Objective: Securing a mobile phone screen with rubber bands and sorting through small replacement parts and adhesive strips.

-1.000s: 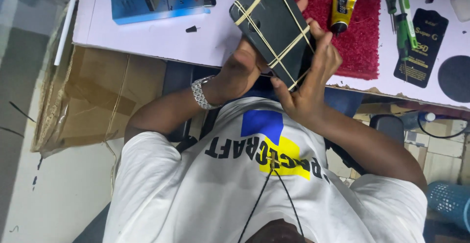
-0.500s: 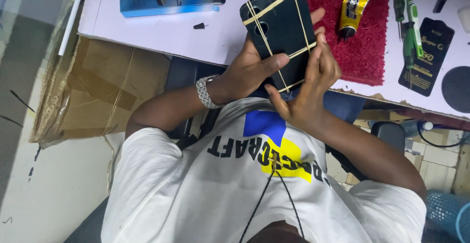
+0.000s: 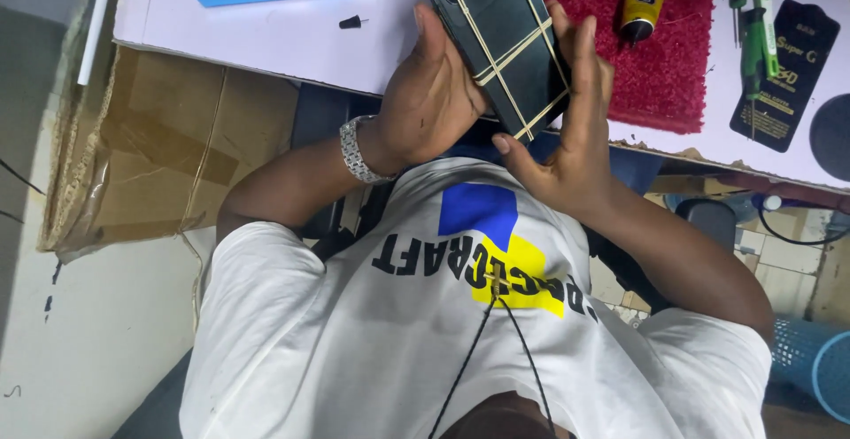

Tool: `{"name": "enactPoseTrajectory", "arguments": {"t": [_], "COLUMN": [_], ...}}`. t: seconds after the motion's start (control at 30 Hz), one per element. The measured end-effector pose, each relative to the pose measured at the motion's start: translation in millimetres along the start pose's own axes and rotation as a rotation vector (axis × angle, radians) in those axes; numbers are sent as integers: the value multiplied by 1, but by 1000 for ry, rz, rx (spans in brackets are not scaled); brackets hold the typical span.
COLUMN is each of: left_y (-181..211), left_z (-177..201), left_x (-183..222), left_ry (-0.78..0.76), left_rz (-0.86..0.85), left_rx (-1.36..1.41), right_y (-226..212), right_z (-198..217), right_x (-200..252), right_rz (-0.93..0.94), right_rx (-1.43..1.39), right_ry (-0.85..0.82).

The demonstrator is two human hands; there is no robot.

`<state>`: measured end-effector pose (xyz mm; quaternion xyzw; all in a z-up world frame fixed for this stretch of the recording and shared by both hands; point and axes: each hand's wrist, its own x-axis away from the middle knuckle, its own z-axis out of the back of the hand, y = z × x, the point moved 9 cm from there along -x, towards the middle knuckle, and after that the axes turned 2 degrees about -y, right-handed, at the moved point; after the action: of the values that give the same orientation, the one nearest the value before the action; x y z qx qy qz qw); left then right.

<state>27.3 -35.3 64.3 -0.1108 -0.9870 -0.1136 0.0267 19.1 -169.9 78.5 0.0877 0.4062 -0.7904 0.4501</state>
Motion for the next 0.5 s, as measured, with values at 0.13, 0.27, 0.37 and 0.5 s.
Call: {"name": "enactPoseTrajectory", "arguments": {"t": [0.13,0.27,0.37,0.5], "left_y": [1,2,2,1], "left_z": [-11,-15,-18,-21], "left_x": [6,12,13,17], "left_ry": [-18,10,8,1], "left_rz": [-16,-22,-21,-38], "left_rx": [244,54,47,126], "right_y": [-4,-5,-6,-8], "right_z": [0,-1,0,0], "right_x": [-1,-2,-3,-3], "right_rz": [-6,-4,17,10], "right_rx": [-55,-153,-162,-136], "right_ry": [-7,-18,-13,-18]}}
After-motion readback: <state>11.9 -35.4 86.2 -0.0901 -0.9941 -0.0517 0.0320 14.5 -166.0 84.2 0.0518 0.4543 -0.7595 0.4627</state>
